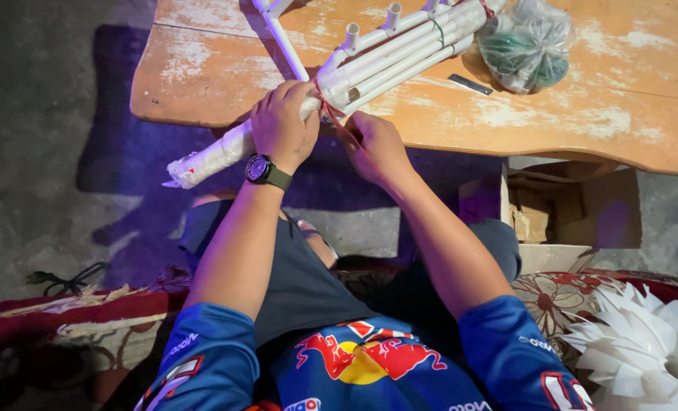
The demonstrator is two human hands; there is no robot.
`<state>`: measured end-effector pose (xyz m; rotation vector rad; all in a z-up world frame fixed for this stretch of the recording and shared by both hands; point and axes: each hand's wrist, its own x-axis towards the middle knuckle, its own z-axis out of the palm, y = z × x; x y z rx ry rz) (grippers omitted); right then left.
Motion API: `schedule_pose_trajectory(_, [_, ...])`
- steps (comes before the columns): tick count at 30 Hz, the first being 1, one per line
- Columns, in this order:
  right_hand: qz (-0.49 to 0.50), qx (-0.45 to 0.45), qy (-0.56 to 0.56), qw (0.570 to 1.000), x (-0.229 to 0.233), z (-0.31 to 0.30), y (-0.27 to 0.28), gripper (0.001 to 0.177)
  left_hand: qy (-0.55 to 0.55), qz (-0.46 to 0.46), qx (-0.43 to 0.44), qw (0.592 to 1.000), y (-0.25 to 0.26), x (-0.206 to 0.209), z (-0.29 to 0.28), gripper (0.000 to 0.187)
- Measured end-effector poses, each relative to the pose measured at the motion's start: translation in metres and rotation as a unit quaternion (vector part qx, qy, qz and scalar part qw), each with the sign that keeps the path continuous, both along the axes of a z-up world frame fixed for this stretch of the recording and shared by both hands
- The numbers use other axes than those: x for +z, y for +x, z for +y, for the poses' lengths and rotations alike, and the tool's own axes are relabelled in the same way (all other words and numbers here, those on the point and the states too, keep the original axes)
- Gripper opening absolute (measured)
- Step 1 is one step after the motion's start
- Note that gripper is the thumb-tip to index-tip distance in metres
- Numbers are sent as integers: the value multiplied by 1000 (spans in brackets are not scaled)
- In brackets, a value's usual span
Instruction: The person sits on the floor and assembles a white PVC pipe structure. They fold a cardboard piece and place it aside, then tie red string around the pipe assembly to secure it.
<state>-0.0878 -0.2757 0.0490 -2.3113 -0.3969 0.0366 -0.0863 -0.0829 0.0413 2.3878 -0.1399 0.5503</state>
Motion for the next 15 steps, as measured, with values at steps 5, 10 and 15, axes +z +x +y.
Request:
schedule_pose_trajectory(5, [53,24,-5,998,18,-1,-13,6,6,-4,17,1000,0,-3,-2,34])
schedule_pose_trajectory(10, [62,42,-14,997,32,-4,-36,11,9,-3,19,1000,0,-3,-2,39])
schedule_pose_trajectory(15, [55,49,34,997,41,-13,-47,6,13,-8,16,1000,-2,-2,-3,41])
